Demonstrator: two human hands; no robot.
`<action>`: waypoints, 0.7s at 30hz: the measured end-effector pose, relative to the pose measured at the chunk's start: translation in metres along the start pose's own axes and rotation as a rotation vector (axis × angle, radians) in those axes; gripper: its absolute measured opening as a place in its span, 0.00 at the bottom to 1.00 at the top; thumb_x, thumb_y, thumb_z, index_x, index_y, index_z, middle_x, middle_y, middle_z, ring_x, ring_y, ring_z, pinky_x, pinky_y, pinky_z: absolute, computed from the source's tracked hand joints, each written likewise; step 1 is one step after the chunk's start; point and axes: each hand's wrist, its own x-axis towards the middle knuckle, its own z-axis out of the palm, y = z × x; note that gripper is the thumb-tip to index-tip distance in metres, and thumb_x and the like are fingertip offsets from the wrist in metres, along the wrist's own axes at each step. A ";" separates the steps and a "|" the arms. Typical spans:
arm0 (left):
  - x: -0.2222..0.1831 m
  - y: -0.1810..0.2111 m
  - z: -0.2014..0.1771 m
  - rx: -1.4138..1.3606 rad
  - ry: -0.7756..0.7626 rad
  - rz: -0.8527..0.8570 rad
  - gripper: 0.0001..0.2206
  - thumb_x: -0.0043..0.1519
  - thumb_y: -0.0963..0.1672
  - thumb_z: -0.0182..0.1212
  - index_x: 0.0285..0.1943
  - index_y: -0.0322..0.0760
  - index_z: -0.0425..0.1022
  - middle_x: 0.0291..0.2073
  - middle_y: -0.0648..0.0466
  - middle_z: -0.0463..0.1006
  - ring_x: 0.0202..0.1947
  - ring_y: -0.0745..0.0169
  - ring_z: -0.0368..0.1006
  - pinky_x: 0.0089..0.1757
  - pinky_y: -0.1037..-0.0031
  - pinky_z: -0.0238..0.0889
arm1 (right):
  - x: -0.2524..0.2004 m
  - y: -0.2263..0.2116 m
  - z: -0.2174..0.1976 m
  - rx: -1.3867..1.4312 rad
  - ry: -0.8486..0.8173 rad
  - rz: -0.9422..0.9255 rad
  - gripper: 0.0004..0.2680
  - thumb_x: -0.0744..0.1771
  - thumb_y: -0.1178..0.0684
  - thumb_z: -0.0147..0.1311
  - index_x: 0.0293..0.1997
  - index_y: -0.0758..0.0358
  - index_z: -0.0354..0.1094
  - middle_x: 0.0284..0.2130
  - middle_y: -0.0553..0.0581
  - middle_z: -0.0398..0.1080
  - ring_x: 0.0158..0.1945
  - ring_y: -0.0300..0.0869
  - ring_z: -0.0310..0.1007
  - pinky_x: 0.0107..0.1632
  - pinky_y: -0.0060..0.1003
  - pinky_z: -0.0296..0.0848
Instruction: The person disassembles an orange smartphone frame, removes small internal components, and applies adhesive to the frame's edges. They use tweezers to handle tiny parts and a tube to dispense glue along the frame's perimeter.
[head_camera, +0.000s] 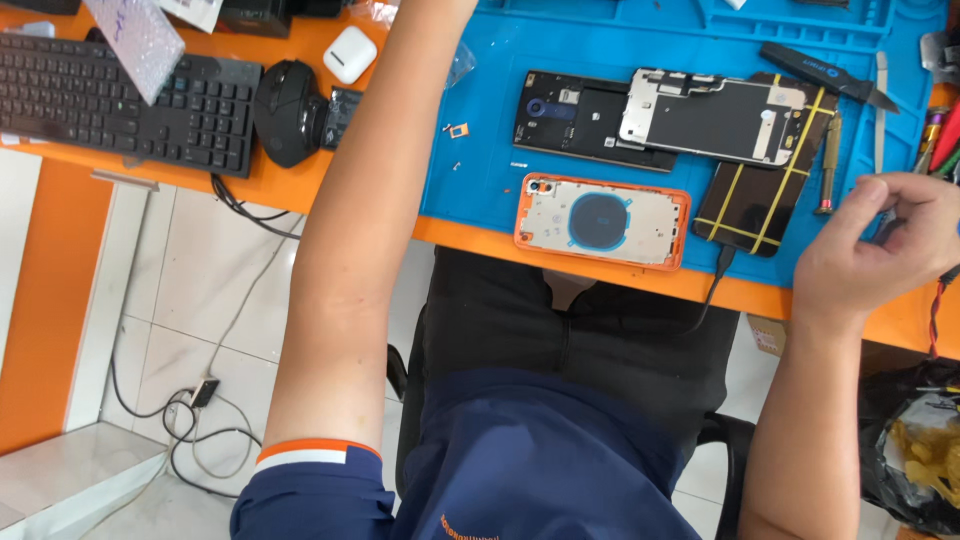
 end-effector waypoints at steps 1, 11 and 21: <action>-0.001 0.004 -0.003 -0.016 0.010 0.000 0.09 0.77 0.43 0.48 0.48 0.32 0.70 0.18 0.45 0.68 0.18 0.54 0.74 0.24 0.68 0.62 | -0.001 0.000 -0.001 -0.001 0.000 -0.002 0.10 0.82 0.65 0.51 0.48 0.82 0.73 0.37 0.70 0.70 0.35 0.52 0.66 0.40 0.45 0.63; -0.067 0.064 -0.015 -0.259 -0.033 -0.221 0.09 0.77 0.44 0.47 0.47 0.32 0.65 0.22 0.44 0.69 0.16 0.56 0.75 0.19 0.74 0.60 | 0.047 -0.183 -0.020 0.607 -0.647 0.494 0.25 0.76 0.37 0.25 0.62 0.72 0.67 0.33 0.61 0.74 0.28 0.42 0.69 0.35 0.36 0.65; -0.189 0.063 -0.040 -0.780 -0.091 -0.506 0.08 0.67 0.43 0.59 0.45 0.30 0.70 0.30 0.45 0.74 0.15 0.63 0.74 0.18 0.80 0.69 | -0.003 -0.240 0.029 1.363 -0.893 0.578 0.19 0.75 0.55 0.34 0.23 0.57 0.64 0.11 0.45 0.61 0.13 0.34 0.66 0.20 0.26 0.66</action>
